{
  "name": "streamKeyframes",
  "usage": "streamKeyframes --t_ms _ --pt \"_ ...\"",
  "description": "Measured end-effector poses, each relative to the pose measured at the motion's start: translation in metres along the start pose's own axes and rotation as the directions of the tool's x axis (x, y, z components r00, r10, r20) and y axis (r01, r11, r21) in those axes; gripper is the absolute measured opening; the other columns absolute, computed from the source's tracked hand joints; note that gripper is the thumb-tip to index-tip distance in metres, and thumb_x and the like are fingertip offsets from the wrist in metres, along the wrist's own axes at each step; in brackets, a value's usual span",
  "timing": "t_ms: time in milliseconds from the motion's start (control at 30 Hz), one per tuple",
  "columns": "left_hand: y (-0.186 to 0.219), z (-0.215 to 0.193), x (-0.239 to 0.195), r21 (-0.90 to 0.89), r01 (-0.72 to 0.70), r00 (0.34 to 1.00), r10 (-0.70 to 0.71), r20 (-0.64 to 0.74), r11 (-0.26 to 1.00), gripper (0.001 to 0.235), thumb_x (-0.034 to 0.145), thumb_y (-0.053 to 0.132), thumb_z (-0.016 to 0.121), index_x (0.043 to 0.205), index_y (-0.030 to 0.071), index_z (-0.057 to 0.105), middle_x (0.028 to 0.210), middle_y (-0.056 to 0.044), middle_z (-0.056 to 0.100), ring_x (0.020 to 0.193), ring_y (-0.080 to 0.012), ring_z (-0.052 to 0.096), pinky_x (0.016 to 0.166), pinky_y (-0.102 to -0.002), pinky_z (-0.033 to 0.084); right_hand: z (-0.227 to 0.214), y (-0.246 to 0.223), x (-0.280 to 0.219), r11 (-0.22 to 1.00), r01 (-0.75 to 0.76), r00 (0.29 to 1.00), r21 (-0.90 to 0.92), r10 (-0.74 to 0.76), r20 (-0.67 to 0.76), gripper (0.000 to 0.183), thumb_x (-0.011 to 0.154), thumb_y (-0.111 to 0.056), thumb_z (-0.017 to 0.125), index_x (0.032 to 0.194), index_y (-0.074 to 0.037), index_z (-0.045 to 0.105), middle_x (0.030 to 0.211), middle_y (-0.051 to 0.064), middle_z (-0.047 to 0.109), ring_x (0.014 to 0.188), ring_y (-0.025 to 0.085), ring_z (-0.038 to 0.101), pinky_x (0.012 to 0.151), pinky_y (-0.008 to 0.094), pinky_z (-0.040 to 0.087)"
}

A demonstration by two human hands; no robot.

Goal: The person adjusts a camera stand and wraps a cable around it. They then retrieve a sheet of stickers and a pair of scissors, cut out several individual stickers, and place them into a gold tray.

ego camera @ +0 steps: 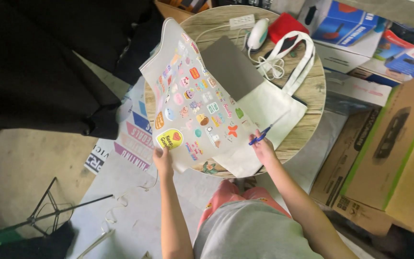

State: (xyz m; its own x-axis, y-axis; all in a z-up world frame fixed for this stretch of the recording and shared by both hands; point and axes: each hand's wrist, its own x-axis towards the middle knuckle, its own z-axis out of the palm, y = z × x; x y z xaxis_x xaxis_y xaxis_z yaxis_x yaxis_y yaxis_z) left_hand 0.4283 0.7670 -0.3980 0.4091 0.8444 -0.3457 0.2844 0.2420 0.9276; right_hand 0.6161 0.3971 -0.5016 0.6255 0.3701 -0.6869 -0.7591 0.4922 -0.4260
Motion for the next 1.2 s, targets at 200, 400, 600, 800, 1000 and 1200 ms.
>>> streamKeyframes --t_ms 200,400,600,800,1000,1200 --pt "-0.022 -0.004 -0.030 -0.036 0.056 0.993 -0.051 0.107 0.998 0.040 0.095 0.010 0.061 0.133 -0.001 0.055 0.115 -0.010 0.071 0.092 -0.0141 0.066 0.076 -0.027 0.052 0.046 -0.011 0.021 0.944 0.318 0.948 0.092 -0.314 -0.058 0.023 0.095 -0.003 0.076 0.106 -0.007 0.056 0.100 0.003 0.061 0.093 0.015 0.059 0.088 0.028 0.050" --pt "-0.055 0.029 -0.018 -0.182 0.129 0.974 -0.089 0.210 0.975 0.046 0.094 0.008 0.064 0.136 -0.006 0.051 0.115 -0.011 0.071 0.097 -0.0158 0.070 0.079 -0.029 0.056 0.172 -0.124 -0.023 0.883 0.469 0.875 0.026 -0.469 0.124 0.030 0.088 0.004 0.073 0.109 -0.008 0.056 0.100 0.003 0.061 0.094 0.015 0.061 0.089 0.029 0.049" --pt "-0.029 0.091 -0.010 0.276 -0.015 0.946 -0.076 0.315 0.961 0.073 0.096 0.025 0.069 0.153 -0.001 0.031 0.151 -0.019 0.049 0.129 -0.0257 0.055 0.102 -0.037 0.047 0.216 -0.194 -0.080 0.723 0.690 0.683 -0.047 -0.627 0.374 0.031 0.092 -0.001 0.074 0.118 -0.008 0.059 0.107 -0.001 0.061 0.099 0.009 0.057 0.094 0.026 0.048" --pt "0.033 0.137 -0.040 -0.025 0.253 0.855 -0.211 0.474 0.967 0.087 0.092 0.049 0.061 0.159 0.006 0.026 0.161 -0.019 0.039 0.134 -0.0340 0.052 0.104 -0.044 0.047 0.169 -0.167 -0.122 0.651 0.564 0.820 -0.508 -0.515 0.250 0.031 0.087 -0.012 0.075 0.116 -0.011 0.064 0.098 -0.010 0.067 0.085 0.003 0.058 0.077 0.019 0.049" --pt "0.089 0.193 -0.093 -0.067 0.511 0.746 -0.403 0.531 0.857 0.084 0.099 0.041 0.063 0.152 0.005 0.010 0.147 -0.027 0.051 0.119 -0.0390 0.064 0.094 -0.050 0.055 0.119 -0.053 -0.132 0.795 0.230 0.973 -0.562 -0.203 0.111 0.044 0.080 -0.018 0.080 0.119 -0.016 0.061 0.084 -0.009 0.057 0.066 0.005 0.049 0.054 0.021 0.042" --pt "0.027 0.197 -0.072 -0.172 -0.136 0.884 0.198 0.424 0.976 0.051 0.091 -0.002 0.068 0.137 -0.001 0.045 0.125 -0.014 0.064 0.109 -0.0200 0.064 0.093 -0.034 0.053 0.092 -0.047 -0.106 0.924 0.369 0.887 0.105 -0.383 0.256 0.079 0.086 -0.053 0.074 0.141 -0.001 0.052 0.140 0.007 0.064 0.127 0.016 0.061 0.111 0.031 0.047"
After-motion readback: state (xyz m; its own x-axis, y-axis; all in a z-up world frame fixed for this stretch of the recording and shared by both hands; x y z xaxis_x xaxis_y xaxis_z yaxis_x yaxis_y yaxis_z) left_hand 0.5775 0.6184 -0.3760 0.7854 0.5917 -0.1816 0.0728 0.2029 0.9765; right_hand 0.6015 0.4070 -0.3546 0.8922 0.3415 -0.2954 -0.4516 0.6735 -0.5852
